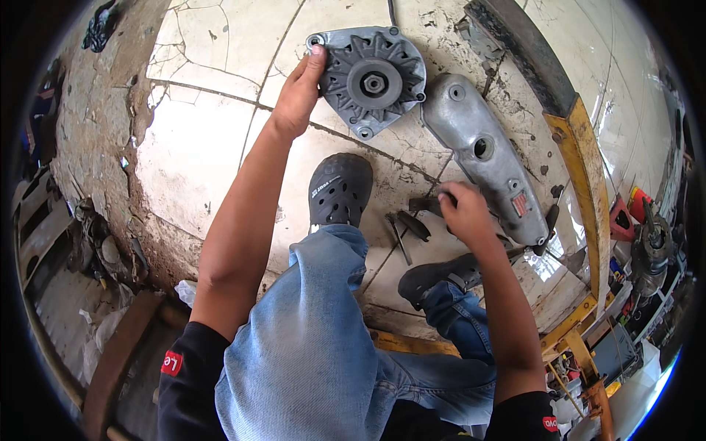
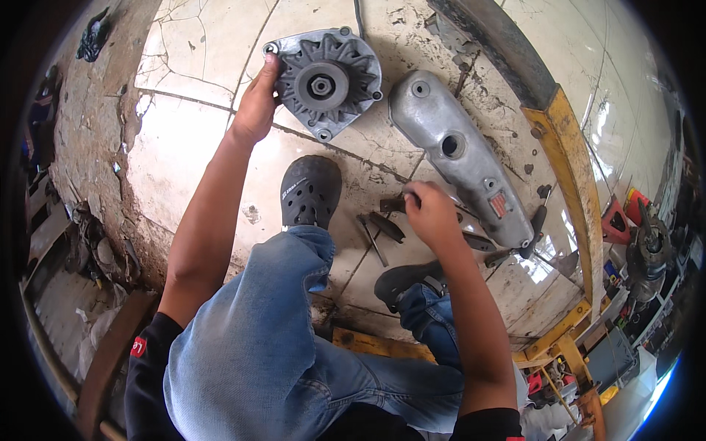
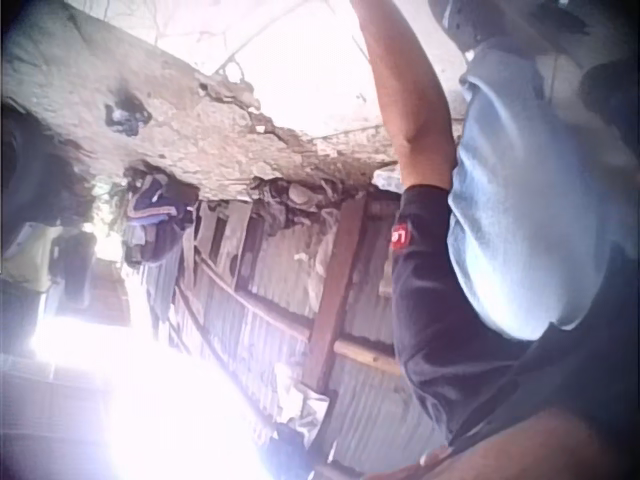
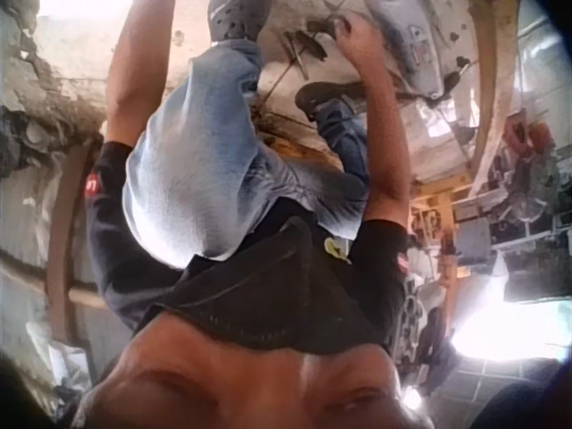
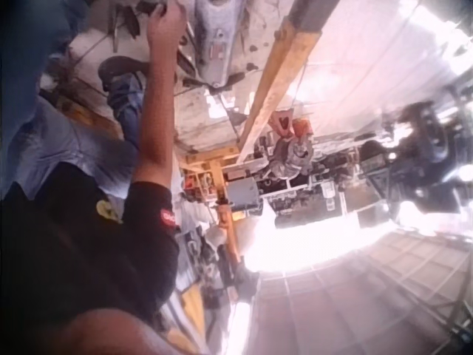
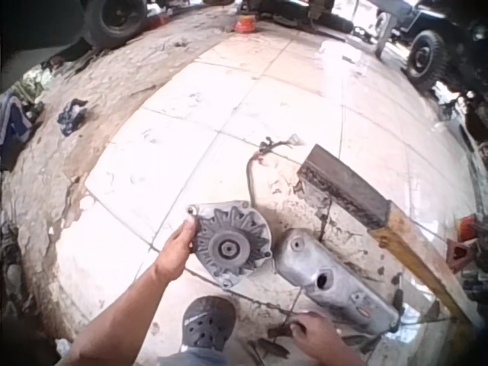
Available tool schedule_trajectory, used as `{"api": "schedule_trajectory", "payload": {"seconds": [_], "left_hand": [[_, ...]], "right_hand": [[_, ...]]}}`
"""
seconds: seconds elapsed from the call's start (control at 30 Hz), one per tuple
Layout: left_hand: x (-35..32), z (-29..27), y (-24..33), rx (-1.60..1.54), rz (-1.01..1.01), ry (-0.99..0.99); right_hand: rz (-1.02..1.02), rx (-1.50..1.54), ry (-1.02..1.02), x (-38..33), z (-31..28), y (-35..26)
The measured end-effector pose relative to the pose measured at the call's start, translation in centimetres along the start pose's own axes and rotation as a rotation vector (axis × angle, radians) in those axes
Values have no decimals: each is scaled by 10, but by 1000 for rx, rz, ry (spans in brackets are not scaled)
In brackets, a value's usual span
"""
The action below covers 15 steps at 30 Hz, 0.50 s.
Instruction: The person sits on the floor and assembles a small mechanical unit, attaching a metal bracket to a stator-like component, then fitting a cylindrical housing over it. The person uses a screwdriver to tighten screws on the assembly and handles wires and small fasteners throughout.
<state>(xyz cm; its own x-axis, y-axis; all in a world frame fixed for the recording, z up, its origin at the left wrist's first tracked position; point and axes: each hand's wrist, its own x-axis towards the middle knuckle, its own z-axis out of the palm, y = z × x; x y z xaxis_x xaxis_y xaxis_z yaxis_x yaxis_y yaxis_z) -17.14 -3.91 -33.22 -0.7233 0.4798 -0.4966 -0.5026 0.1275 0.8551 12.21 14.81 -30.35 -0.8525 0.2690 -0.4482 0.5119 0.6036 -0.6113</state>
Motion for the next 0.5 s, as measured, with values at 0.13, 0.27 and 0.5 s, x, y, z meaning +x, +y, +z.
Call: {"api": "schedule_trajectory", "payload": {"seconds": [0.13, 0.27, 0.5], "left_hand": [[2, -5, 1, -52, -105, 51], [1, -10, 1, -70, -121, -13], [1, -11, -5, -46, -132, 36]], "right_hand": [[115, -368, 16, -39, 37, 20], [140, -495, 99, -45, 56, 20], [-1, -556, 187, -41, 64, 38]]}}
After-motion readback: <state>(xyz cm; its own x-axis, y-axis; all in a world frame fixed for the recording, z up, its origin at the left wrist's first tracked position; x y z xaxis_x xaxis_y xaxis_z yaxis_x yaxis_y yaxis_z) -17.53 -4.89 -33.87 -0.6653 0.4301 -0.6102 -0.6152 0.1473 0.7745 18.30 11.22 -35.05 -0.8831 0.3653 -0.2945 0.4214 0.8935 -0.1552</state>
